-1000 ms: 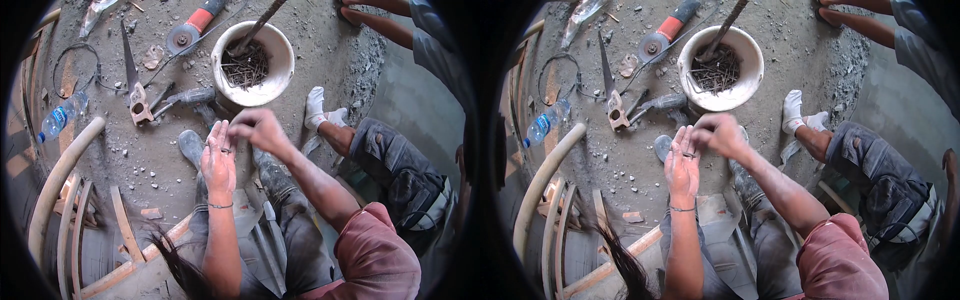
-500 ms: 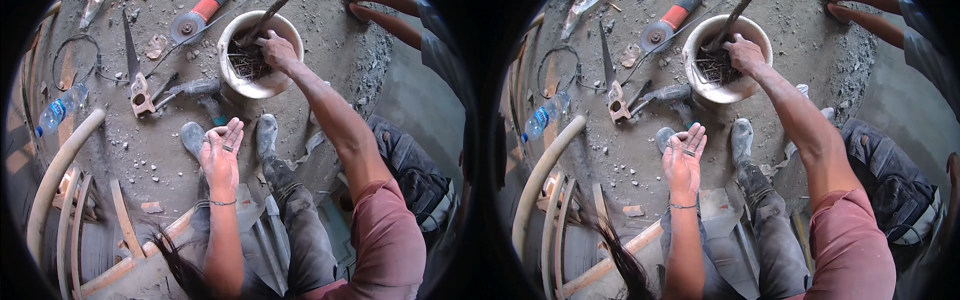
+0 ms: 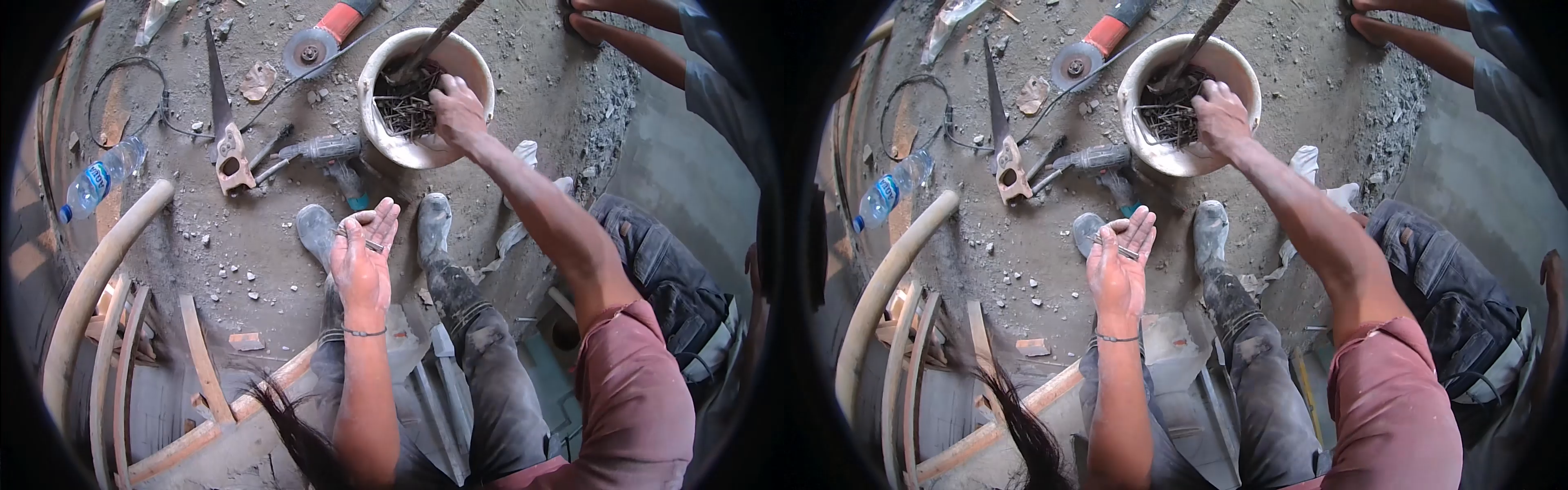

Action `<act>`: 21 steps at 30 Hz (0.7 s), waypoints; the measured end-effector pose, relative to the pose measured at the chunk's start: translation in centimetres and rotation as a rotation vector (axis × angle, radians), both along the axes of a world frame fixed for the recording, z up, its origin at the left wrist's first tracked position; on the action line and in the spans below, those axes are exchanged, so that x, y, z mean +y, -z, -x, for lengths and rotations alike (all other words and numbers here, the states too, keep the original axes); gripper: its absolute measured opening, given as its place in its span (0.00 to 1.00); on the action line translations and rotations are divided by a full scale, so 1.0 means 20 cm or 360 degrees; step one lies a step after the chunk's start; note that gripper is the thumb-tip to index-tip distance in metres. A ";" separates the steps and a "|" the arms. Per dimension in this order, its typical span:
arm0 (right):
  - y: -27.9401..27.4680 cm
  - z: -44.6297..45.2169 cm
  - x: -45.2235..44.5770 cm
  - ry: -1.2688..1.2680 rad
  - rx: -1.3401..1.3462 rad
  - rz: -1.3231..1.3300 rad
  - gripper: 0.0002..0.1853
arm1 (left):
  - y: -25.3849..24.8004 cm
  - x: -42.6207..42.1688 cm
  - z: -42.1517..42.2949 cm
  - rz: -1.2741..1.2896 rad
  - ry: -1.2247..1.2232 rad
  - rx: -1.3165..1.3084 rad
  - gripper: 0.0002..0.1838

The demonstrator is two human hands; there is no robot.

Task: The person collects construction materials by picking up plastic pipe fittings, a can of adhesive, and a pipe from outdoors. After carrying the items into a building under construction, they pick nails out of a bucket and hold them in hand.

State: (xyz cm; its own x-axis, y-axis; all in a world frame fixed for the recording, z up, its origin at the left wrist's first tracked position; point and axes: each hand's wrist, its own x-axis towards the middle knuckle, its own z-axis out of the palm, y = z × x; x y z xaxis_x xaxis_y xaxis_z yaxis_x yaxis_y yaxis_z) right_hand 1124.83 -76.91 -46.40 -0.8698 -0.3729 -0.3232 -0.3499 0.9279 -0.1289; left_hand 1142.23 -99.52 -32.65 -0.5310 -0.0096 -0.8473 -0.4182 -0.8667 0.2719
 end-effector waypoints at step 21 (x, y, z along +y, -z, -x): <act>-0.68 -0.47 -0.32 0.0714 -0.0966 0.1219 0.07 | 0.00 0.07 -0.05 0.0424 0.1033 -0.0120 0.18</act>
